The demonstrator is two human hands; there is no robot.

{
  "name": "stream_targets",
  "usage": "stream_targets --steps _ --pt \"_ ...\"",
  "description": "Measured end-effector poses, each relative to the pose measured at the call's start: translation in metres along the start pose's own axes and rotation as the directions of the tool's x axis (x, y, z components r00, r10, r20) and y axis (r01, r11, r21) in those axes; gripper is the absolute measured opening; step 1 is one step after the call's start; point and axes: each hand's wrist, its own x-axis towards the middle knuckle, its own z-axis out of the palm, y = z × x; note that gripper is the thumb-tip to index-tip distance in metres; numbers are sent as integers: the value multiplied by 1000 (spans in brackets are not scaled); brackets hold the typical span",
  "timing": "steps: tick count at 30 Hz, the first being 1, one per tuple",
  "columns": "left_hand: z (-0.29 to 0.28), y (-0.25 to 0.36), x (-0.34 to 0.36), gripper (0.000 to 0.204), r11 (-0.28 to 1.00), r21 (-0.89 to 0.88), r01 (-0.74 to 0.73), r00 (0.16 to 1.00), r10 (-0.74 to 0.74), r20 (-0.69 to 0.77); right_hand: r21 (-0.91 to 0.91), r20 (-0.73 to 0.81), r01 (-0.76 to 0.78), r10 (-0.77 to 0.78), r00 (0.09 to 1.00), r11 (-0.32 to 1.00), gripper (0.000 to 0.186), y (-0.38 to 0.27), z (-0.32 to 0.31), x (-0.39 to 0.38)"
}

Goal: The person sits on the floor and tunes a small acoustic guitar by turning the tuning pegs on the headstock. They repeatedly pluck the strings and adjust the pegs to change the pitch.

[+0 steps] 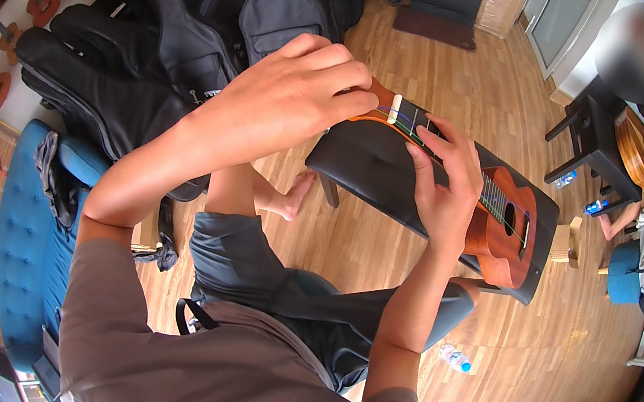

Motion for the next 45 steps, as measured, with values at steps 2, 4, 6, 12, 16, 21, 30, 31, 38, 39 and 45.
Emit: stream_targets --steps 2,4,6,12,16,21,30,31,38,39,45 --pt "-2 1 3 41 1000 12 -12 1000 11 23 3 0 2 -2 1000 1000 26 0 -1 1" --pt "-3 2 7 42 1000 18 -24 999 23 42 -2 -5 7 -7 1000 1000 26 1 -1 1" --pt "-3 1 9 44 999 19 -37 998 35 55 -15 -6 13 -13 1000 1000 26 2 -3 1" --pt "0 -4 9 53 997 6 -78 996 77 49 -11 -1 24 -24 1000 1000 26 1 -1 2" --pt "1 -6 12 52 996 -11 -90 994 90 57 -7 14 21 -21 1000 1000 27 4 -2 1" --pt "-2 -8 16 52 994 -16 -110 990 111 86 11 25 -9 8 1000 1000 29 2 -4 1" --pt "1 -12 16 49 990 -30 -138 987 140 80 -89 100 31 -22 995 996 42 -11 -6 6" --pt "1 -11 16 48 990 -33 -135 987 138 86 -98 99 63 -53 994 993 41 -8 -3 5" --pt "1 -11 15 52 993 -16 -115 990 116 82 -123 83 49 -39 996 991 32 -10 2 4" --pt "2 -10 15 54 994 -12 -110 992 110 69 -128 76 43 -34 997 991 31 -9 3 5" --pt "3 -5 3 70 996 60 59 992 -52 -113 -172 32 44 -39 999 984 26 -3 5 4"
